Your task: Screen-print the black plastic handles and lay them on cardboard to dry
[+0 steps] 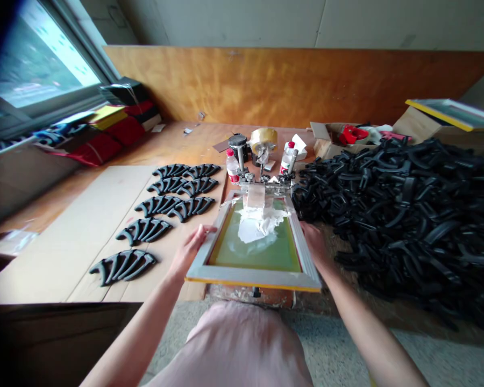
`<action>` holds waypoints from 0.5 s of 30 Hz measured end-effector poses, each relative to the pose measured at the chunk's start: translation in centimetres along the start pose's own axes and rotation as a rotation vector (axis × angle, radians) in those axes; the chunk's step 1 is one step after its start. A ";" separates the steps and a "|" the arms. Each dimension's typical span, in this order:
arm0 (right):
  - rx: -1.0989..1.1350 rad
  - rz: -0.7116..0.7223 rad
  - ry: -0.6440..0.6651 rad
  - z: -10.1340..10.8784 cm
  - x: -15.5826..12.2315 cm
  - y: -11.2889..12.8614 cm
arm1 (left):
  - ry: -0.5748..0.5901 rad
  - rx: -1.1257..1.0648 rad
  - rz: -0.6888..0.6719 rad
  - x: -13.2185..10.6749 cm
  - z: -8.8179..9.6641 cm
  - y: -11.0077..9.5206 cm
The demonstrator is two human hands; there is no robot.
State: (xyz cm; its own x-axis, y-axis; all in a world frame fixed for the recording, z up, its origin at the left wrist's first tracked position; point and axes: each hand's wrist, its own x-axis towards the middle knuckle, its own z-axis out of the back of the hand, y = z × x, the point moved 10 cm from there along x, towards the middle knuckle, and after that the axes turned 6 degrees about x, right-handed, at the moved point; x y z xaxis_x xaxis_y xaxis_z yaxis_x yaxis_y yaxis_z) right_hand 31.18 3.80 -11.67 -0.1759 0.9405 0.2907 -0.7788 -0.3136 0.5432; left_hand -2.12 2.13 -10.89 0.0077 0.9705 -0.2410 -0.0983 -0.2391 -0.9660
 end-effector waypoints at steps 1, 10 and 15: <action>-0.014 -0.068 -0.074 1.7 1.0 -1.1 | 0.039 0.017 0.056 -0.4 -0.3 2.4; -0.202 0.112 0.202 -5.3 8.5 9.1 | 0.025 0.330 0.116 1.1 -1.0 12.2; -0.268 0.220 0.427 -8.0 3.1 10.2 | -0.027 0.327 0.119 1.0 -0.4 12.5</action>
State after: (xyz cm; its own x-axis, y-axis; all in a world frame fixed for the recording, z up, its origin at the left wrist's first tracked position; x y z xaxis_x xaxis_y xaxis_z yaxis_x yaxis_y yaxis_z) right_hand 17.87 4.60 -11.55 -0.5368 0.8437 -0.0014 -0.8126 -0.5166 0.2699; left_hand -2.91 0.12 -23.26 -0.0489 0.9378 -0.3438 -0.4110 -0.3326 -0.8488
